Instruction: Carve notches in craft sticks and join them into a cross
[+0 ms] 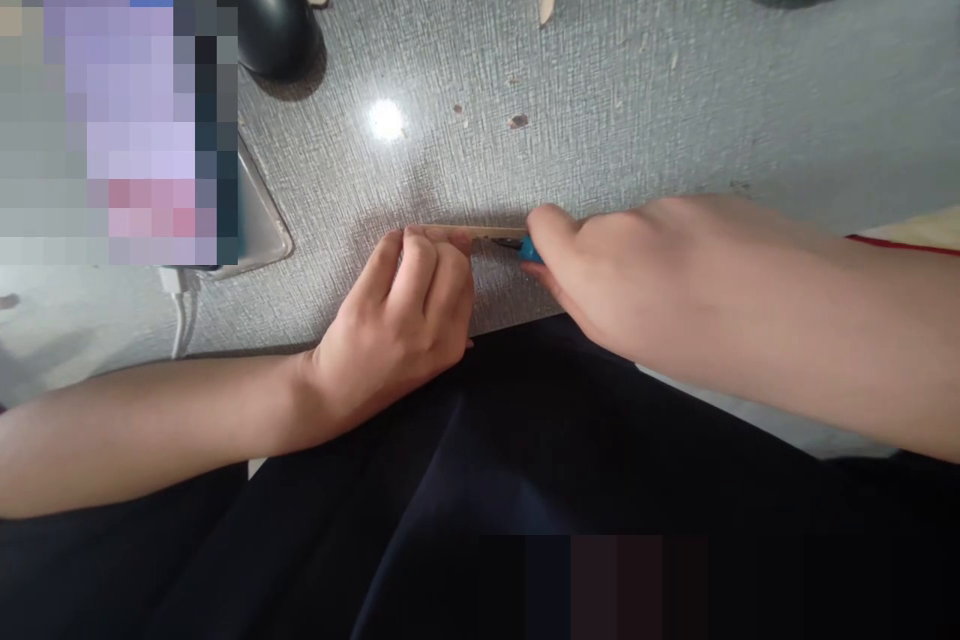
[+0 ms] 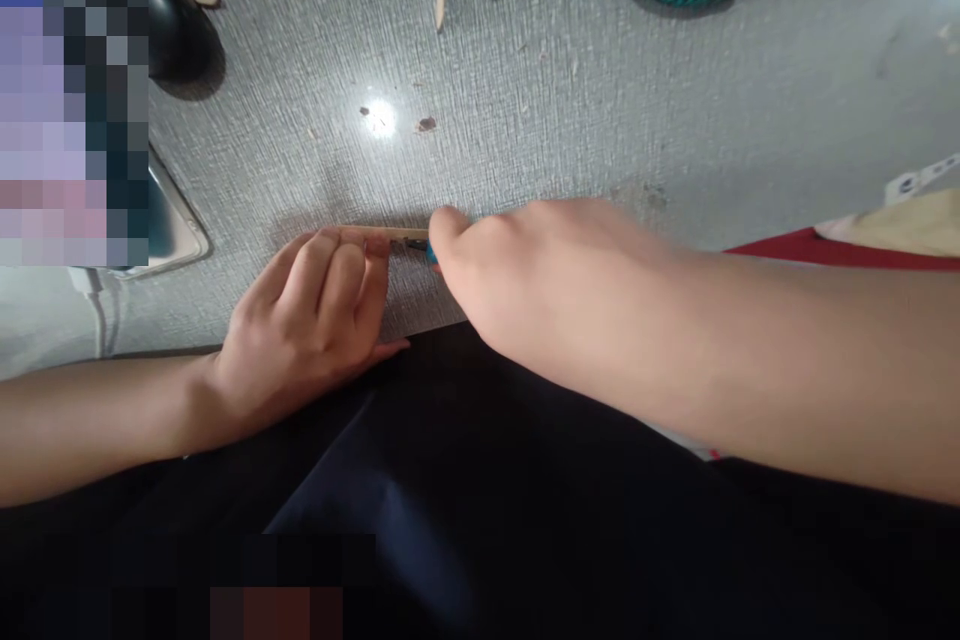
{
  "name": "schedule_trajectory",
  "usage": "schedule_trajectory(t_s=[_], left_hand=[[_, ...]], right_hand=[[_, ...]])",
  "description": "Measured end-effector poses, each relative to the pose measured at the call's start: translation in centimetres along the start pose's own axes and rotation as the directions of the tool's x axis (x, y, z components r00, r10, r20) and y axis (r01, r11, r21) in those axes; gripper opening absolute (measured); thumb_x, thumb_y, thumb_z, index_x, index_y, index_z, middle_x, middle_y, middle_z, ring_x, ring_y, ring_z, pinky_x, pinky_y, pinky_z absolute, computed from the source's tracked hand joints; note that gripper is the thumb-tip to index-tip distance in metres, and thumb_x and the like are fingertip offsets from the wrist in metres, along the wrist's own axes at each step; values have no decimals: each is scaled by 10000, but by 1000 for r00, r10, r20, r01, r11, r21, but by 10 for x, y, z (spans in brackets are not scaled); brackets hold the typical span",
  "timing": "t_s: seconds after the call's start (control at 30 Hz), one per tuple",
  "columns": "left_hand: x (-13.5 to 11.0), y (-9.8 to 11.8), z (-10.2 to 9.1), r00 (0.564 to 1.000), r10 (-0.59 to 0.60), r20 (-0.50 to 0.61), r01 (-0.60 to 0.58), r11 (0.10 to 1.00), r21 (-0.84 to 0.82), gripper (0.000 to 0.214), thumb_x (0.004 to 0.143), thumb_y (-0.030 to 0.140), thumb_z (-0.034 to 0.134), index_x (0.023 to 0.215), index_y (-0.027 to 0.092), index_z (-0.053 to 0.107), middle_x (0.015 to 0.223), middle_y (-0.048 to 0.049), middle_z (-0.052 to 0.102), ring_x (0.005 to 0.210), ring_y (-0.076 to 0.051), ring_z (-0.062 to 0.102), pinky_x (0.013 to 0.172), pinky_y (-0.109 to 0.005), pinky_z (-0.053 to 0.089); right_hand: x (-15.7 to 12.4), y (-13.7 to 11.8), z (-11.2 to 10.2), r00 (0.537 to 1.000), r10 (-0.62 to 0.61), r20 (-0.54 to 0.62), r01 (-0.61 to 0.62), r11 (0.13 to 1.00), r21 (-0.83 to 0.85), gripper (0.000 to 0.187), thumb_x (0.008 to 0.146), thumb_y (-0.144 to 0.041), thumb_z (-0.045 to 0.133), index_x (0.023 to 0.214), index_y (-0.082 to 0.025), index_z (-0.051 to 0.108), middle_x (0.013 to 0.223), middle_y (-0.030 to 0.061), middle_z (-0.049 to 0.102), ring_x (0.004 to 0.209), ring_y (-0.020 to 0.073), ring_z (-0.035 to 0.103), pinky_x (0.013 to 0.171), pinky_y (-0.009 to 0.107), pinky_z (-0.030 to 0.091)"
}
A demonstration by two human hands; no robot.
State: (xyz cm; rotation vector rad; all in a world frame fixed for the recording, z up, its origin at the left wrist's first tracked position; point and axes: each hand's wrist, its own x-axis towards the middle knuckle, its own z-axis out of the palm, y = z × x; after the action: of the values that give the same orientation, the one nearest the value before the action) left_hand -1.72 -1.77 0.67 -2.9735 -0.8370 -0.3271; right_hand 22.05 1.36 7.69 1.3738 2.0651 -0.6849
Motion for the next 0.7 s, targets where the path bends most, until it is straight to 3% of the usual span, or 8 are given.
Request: schedule_trajectory(t_s=[0.07,0.13,0.23,0.4,0.57,0.7], left_hand=[[0,-1,0,1000,-3,4,3,1000,-14,415,1148,194,571,1417,-65,753,1130,-227,816,1073,-351,815,983,-501,736],[-1,-1,0,1000,-5,12,5,1000,-21,425,1146,183,557,1436,-61,750,1177,-236,825,1098,-348,819,996,-496,736],[0,-1,1,1000,7,-1,-7,1000,14,417,1135,146,529,1403,-58,775,1177,-226,833,1091,-327,820,991,-463,734],[1,1,1,1000,8,-5,-8,999,39,442,1139,137,482,1385,-88,772,1156,-240,825,1074,-337,803,937,-468,728],[-2,-1,4,994,-93,53,101,979,-176,450,1150,203,482,1457,39,767,1204,-222,807,1176,-369,795,936,-516,720],[-2,-4,4,996,-80,40,87,977,-196,429,1135,200,499,1426,62,783,1192,-213,803,1174,-364,789,935,-514,717]], right_hand=[[1,-4,-9,986,45,160,-25,992,-125,400,1043,-128,482,1331,-211,747,538,16,547,434,225,346,508,385,238],[4,-8,-16,973,80,214,-45,986,-163,375,995,-93,551,1300,-213,734,530,-9,518,422,205,309,506,385,248],[7,-11,-19,980,72,187,-44,988,-146,365,922,-55,601,1218,-228,725,527,-30,508,401,176,281,501,380,226],[11,-15,-20,984,69,165,-48,991,-128,432,807,-14,696,1189,-212,731,599,1,611,451,177,443,546,369,238],[16,-18,-27,978,76,192,-48,988,-147,412,799,0,687,1153,-210,715,590,-16,591,449,174,418,549,357,283],[19,-7,-17,992,48,116,-40,997,-72,211,917,-128,724,1099,-234,719,594,2,614,456,181,438,575,369,290]])
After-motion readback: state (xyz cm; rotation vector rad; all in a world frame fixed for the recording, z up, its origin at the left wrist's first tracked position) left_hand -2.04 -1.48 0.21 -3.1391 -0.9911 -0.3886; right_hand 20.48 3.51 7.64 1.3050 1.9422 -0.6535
